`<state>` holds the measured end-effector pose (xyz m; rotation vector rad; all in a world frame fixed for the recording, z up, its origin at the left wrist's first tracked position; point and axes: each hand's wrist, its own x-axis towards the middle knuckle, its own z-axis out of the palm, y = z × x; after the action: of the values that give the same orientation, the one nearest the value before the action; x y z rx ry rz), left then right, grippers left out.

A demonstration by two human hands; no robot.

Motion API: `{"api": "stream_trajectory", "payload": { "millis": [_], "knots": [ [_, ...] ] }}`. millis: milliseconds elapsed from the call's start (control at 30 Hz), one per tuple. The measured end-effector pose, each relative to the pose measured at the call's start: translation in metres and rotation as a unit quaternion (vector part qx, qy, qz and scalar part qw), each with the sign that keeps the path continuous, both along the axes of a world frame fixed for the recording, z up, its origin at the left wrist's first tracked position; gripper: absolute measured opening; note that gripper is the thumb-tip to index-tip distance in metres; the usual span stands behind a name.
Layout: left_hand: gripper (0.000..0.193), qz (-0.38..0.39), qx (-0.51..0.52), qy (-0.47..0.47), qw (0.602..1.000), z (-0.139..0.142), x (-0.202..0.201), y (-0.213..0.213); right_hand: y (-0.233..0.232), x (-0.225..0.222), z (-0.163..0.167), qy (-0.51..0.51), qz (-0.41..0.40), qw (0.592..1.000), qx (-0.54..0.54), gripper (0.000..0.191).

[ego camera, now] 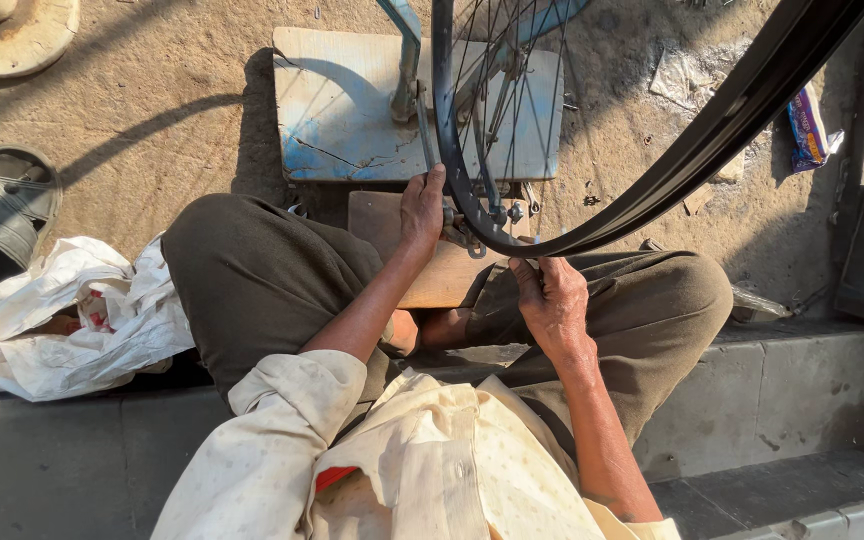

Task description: The person sits on the ground in front of a bicycle wheel held in a repair stand and works on the rim and spokes by hand, tightening and adjusting components at the rim edge and rotating the wheel to reach different sections.

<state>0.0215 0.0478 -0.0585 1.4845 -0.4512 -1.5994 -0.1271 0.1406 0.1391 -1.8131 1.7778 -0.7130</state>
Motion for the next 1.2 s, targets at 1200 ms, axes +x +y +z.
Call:
{"api": "stream_trajectory", "payload": {
  "millis": [1200],
  "knots": [
    [0.045, 0.02, -0.029, 0.002, 0.999, -0.007, -0.004, -0.001, -0.025, -0.015, 0.104, -0.207, -0.084, 0.955, -0.197, 0.029]
  ]
}}
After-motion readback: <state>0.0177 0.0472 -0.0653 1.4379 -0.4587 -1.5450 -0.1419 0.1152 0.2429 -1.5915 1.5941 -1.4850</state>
